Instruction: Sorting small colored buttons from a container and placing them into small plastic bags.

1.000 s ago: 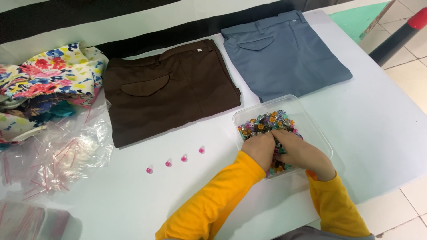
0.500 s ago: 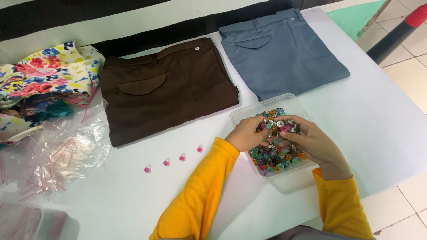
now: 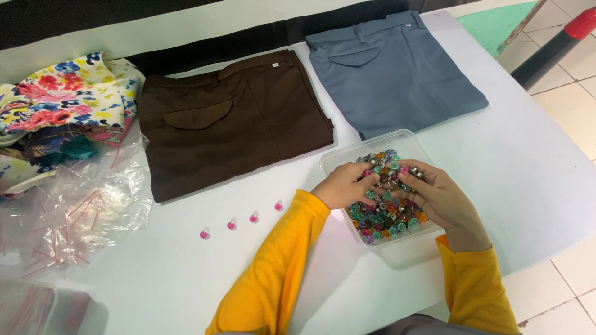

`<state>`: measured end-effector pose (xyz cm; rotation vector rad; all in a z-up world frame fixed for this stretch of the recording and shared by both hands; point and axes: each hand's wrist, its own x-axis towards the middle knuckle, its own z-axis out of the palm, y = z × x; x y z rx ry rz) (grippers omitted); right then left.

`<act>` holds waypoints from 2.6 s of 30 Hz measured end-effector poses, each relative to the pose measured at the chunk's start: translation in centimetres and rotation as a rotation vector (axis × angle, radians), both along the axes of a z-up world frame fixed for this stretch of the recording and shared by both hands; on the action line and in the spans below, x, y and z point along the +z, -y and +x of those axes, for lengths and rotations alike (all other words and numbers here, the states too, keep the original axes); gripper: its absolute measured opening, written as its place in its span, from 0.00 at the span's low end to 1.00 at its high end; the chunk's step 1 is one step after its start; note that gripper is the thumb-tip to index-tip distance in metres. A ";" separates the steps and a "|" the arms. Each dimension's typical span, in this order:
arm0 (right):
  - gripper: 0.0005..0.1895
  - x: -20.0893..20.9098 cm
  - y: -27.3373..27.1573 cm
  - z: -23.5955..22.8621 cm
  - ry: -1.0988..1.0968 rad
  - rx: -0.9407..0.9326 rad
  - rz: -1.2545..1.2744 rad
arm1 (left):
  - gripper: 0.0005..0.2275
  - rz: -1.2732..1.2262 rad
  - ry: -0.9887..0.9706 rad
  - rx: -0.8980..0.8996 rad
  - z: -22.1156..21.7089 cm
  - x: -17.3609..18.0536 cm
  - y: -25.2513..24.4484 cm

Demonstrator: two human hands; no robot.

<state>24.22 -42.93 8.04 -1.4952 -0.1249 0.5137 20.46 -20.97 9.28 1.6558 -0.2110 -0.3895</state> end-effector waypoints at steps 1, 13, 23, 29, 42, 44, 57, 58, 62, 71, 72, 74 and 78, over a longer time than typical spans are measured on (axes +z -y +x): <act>0.19 0.3 -0.2 -0.1 0.000 0.001 0.000 | 0.15 0.000 0.000 0.001 0.0 0.2 0.0; 0.17 0.8 -0.5 -0.5 0.043 0.035 0.008 | 0.23 0.105 0.073 -0.029 0.3 -0.4 -0.4; 0.14 1.0 -0.6 -0.6 0.115 0.007 -0.003 | 0.26 0.110 0.129 -0.033 0.1 -0.5 -0.7; 0.13 0.5 -0.2 -0.3 0.179 0.046 0.005 | 0.24 0.039 0.203 -0.010 -1.0 -0.1 0.0; 0.13 -0.3 -0.6 -0.4 0.361 -0.032 -0.132 | 0.12 0.260 0.463 0.307 -1.2 -3.3 2.2; 0.13 -0.2 -0.8 -0.5 0.375 -0.031 -0.146 | 0.09 0.296 0.575 0.336 -2.5 -3.2 2.8; 0.19 4.7 -5.0 -3.7 0.392 -0.122 -0.239 | 0.07 0.069 0.924 0.491 -4.9 -7.1 -1.9; 0.19 4.5 -5.4 -4.5 0.396 -0.110 -0.237 | 0.07 0.073 0.925 0.503 -5.8 -7.5 -3.5; 0.07 3.4 -7.8 -7.5 0.460 0.121 -0.095 | 0.07 0.251 0.912 0.600 -10.6 -8.3 -9.7; 0.06 -1.5 -17.1 -12.9 0.855 0.424 -0.382 | 0.08 0.769 0.934 0.516 -19.1 -9.9 -15.8; 0.08 -3.3 -17.4 -12.5 0.969 0.383 -0.456 | 0.09 0.782 0.896 0.503 -19.4 -10.2 -15.9; 0.09 -4.8 -17.2 -12.2 1.024 0.366 -0.505 | 0.07 0.805 0.902 0.493 -19.3 -10.4 -15.8; 0.11 -6.8 -16.3 -11.5 1.082 0.332 -0.630 | 0.06 0.842 0.793 0.449 -19.0 -11.0 -15.8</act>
